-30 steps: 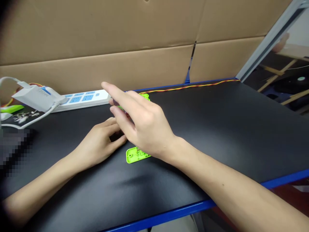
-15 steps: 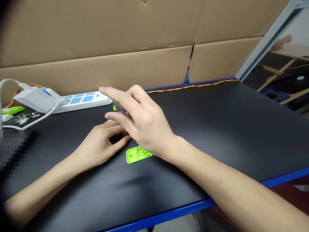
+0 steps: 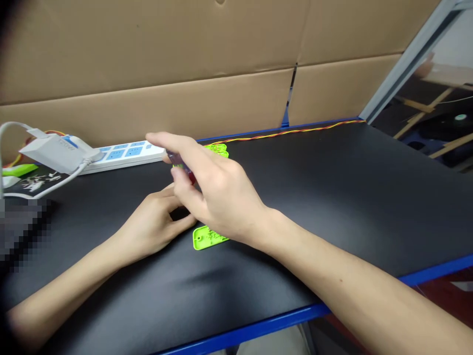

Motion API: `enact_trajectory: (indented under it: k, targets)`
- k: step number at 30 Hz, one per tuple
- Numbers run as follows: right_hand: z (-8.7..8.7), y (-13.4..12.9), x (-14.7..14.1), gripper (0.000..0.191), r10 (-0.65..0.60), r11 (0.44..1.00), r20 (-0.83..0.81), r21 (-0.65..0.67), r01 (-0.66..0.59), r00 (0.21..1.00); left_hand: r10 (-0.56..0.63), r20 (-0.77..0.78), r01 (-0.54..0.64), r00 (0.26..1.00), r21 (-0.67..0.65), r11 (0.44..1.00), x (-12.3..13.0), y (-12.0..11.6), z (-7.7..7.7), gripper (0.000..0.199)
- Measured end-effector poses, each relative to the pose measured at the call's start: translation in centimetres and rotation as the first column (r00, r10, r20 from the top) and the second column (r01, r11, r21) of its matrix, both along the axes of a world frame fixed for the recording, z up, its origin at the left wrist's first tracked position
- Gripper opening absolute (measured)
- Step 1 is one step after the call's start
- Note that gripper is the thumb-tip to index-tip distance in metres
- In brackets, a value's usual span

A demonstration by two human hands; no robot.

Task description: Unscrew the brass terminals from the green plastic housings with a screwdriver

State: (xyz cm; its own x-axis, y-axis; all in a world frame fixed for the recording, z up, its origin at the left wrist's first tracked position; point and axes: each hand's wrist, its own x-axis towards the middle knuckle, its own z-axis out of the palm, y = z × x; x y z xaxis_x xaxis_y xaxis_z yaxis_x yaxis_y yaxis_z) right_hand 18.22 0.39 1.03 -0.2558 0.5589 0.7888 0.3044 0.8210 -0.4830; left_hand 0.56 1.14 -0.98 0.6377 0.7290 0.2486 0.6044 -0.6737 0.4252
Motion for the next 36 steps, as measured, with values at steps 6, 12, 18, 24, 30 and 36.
enact_trajectory:
  k: [6,12,18,24,30,36]
  targets:
    - [0.19,0.04,0.13,0.015,-0.108,0.989,-0.029,0.099,0.11,0.994,0.026,-0.015,-0.026,1.0,-0.006,1.0,0.07,-0.05,0.08,0.019]
    - [0.39,-0.19,-0.01,0.025,-0.072,0.993,-0.051,0.087,0.077,0.996,0.028,-0.009,-0.028,1.0,-0.021,0.999,0.19,-0.09,0.33,0.02]
    - [0.46,-0.4,-0.08,0.025,-0.098,0.992,-0.04,0.076,0.101,0.994,0.04,0.001,-0.04,0.999,-0.024,0.999,-0.32,0.03,0.51,0.019]
    - [0.27,-0.07,0.01,0.025,-0.1,0.989,-0.031,0.105,0.103,0.994,0.067,-0.019,-0.067,0.998,0.001,0.998,-0.78,0.38,0.42,0.018]
    - [0.23,0.07,-0.01,0.025,-0.097,0.99,-0.033,0.096,0.1,0.995,0.071,-0.007,-0.071,0.997,0.004,0.997,-0.56,0.35,0.16,0.018]
    - [0.19,0.15,0.12,0.025,-0.096,0.99,-0.04,0.096,0.1,0.995,0.07,-0.004,-0.07,0.998,0.007,0.997,-0.46,0.37,0.08,0.019]
